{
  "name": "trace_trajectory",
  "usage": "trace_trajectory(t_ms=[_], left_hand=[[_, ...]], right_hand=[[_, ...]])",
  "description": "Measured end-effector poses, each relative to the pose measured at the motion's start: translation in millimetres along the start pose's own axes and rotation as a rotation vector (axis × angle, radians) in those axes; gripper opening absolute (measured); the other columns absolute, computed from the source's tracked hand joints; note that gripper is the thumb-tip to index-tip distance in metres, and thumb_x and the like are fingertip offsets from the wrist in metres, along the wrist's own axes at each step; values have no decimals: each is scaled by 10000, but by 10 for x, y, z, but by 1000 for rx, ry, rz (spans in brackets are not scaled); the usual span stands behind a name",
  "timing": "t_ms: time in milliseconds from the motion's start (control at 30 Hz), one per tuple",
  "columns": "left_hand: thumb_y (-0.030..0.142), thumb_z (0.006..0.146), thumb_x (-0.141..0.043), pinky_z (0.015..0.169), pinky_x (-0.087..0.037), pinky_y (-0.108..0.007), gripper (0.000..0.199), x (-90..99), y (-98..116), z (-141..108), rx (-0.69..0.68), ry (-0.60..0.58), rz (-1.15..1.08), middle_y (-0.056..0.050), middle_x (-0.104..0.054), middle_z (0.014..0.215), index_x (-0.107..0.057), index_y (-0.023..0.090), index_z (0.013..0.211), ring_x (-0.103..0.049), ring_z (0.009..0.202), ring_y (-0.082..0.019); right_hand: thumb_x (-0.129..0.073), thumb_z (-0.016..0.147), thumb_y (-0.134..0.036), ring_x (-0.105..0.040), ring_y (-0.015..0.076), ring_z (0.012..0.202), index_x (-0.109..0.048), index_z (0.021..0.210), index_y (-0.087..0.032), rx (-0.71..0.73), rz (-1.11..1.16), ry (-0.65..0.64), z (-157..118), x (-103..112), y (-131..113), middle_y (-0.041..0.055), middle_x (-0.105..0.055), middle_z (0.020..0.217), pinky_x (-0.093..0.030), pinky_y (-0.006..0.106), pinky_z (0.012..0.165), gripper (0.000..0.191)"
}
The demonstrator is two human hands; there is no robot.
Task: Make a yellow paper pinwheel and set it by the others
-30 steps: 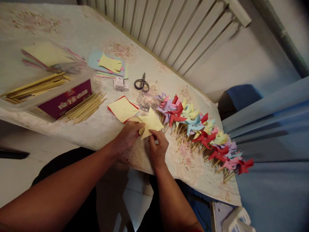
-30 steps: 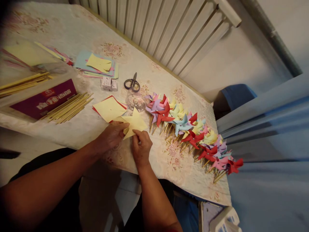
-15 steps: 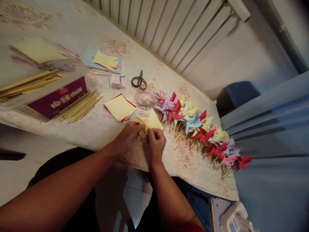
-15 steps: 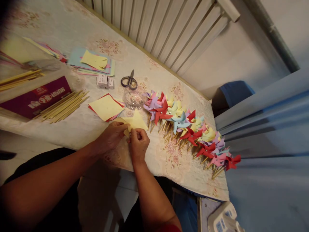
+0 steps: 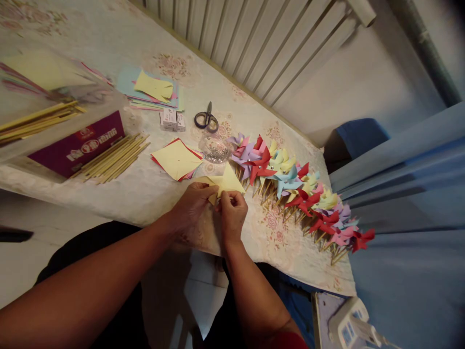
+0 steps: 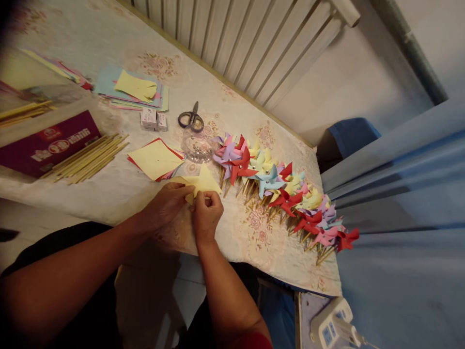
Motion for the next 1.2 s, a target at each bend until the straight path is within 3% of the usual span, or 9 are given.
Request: trace_trajectory(t_ms=[800, 1033, 1100, 1200], left_hand=[[255, 654, -711, 490, -352, -216, 140, 12, 6, -4, 25, 6, 20, 14, -604, 574, -629, 161, 590, -489, 500, -93], [269, 670, -738, 554, -452, -246, 123, 25, 81, 22, 37, -76, -18, -31, -676, 644, -709, 151, 690, -589, 551, -140], [262, 652, -758, 574, -465, -251, 125, 50, 107, 25, 39, -85, 6, -38, -683, 653, -714, 151, 688, -604, 569, -147], [243, 599, -790, 581, -468, -252, 148, 66, 135, 9, 63, -93, 61, -47, -697, 671, -716, 147, 684, -610, 580, -153]], right_hand=[[-628, 793, -407, -453, 112, 530, -592, 710, -196, 41, -48, -26, 6, -6, 23, -60, -517, 573, -375, 237, 521, 229], [-649, 794, -425, -498, 123, 657, -635, 981, -168, 296, -82, 303, 46, 465, -280, -14, -563, 752, -433, 254, 637, 318], [-660, 775, -444, -533, 134, 693, -651, 960, -161, 270, -78, 215, 180, 520, -273, 4, -604, 775, -451, 263, 659, 338], [-684, 739, -471, -577, 141, 688, -679, 884, -167, 102, 20, -117, 341, 391, -128, 7, -659, 770, -475, 266, 652, 337]])
Point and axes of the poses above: each hand's wrist, its own z-axis towards the middle knuckle, its own x-axis out of the back of the hand, y = z × x, the point moved 7 cm from there along z, towards the middle knuckle
